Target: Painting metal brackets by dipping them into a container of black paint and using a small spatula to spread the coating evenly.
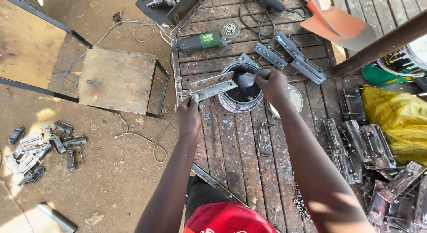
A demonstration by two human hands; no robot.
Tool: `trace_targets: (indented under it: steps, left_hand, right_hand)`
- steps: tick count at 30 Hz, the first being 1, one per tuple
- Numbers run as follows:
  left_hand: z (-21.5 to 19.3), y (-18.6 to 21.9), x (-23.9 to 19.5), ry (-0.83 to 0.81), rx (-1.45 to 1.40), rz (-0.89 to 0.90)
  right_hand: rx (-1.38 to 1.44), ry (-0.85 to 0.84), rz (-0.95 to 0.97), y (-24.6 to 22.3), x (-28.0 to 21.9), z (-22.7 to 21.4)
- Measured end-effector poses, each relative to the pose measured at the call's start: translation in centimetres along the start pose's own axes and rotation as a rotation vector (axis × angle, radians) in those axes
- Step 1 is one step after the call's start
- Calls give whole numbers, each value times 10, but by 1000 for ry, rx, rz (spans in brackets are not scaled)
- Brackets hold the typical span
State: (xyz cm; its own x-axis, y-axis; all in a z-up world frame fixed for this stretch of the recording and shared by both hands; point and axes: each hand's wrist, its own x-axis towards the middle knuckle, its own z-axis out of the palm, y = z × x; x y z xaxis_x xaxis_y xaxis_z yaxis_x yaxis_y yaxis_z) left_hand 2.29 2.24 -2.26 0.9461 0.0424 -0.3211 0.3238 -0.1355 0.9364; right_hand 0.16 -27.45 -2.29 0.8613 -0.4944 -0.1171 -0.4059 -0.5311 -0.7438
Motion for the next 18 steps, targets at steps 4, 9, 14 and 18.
trace_targets:
  steps: [4,9,14,18]
  left_hand:
    - [10,21,-13,-13,-87,-32]
    - [22,37,-30,-45,-175,-63]
    - [40,39,-33,-71,-192,-94]
    - [53,33,-34,-136,-214,-151]
  right_hand:
    - [265,175,103,9,-17,-26]
    - [944,330,274,13,-27,-52]
    - [1049,264,311,-9,-35,-54]
    - [1029,134,280,-16,-27,-34]
